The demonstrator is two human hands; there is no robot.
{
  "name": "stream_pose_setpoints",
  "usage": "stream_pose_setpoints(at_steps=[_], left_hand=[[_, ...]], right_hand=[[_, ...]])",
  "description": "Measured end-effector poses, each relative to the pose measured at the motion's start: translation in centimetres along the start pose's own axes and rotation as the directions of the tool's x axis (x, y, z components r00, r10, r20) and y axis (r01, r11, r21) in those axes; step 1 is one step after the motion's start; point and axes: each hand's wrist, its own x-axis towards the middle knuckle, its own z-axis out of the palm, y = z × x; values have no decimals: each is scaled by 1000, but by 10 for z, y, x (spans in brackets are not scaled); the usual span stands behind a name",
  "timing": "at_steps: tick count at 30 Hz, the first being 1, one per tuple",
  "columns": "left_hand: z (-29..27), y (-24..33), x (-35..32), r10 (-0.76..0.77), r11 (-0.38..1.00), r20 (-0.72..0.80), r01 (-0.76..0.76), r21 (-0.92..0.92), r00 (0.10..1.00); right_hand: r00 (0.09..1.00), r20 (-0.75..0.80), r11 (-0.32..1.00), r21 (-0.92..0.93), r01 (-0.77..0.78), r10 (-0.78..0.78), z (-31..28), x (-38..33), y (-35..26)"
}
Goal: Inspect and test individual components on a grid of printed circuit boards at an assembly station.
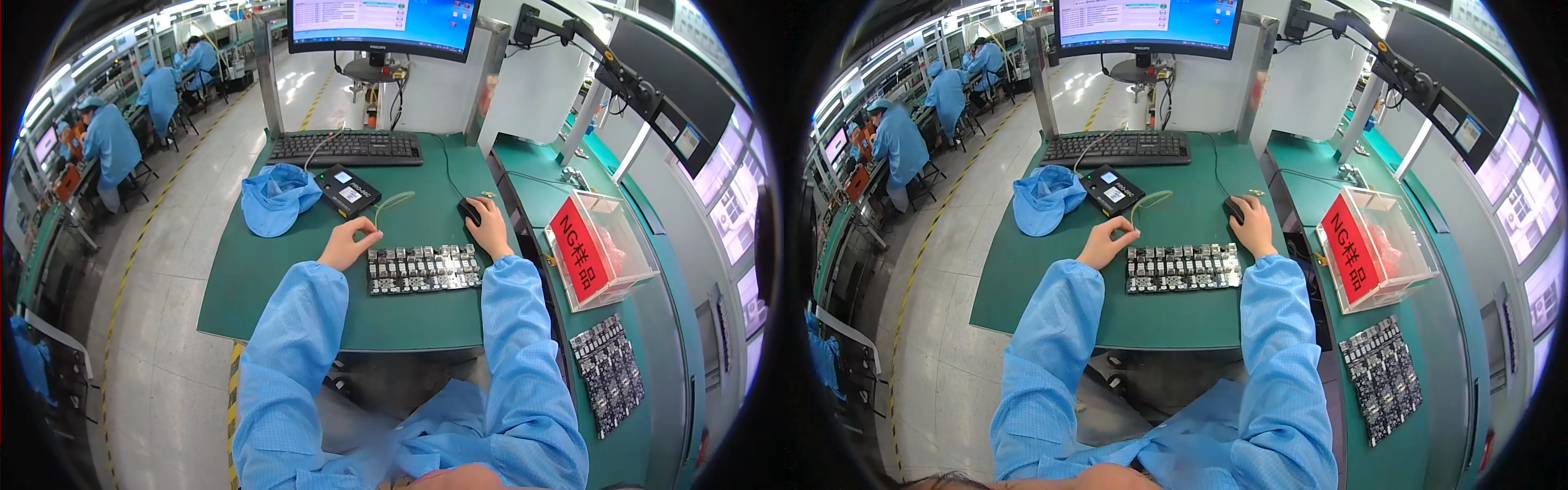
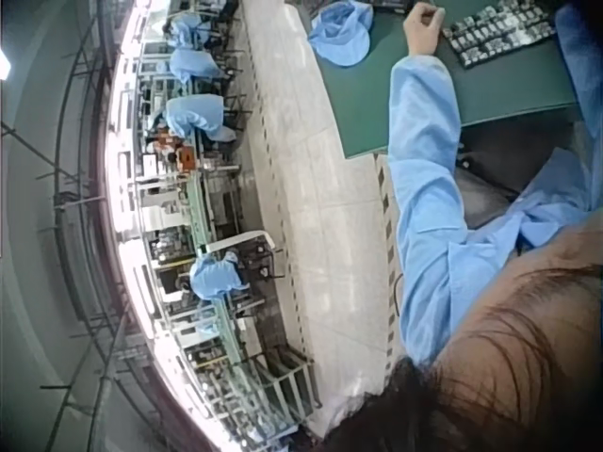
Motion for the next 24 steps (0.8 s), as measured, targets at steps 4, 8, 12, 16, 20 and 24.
stream_pose_setpoints(at_steps=[4, 8, 12, 16, 20, 24], left_hand=[[24, 16, 6, -80, 997, 68, 82, -18, 994], [44, 21, 14, -138, 990, 180, 129, 61, 974], [51, 19, 13, -156, 987, 199, 146, 66, 967], [55, 14, 11, -104, 986, 156, 82, 142, 982], [56, 12, 10, -95, 983, 138, 71, 171, 986], [57, 5, 11, -37, 990, 145, 16, 141, 989]], right_hand=[[999, -33, 999, 33, 41, -40, 2, -1, 4], [999, -34, 998, 50, 41, -39, 2, 0, 5], [1000, -24, 998, 55, 19, -18, 1, 0, 6], [1000, -15, 999, 50, 14, -13, 1, 1, 5], [999, -17, 999, 43, 33, -32, 2, 2, 4], [1000, -3, 999, 43, 20, -20, -1, 2, 4]])
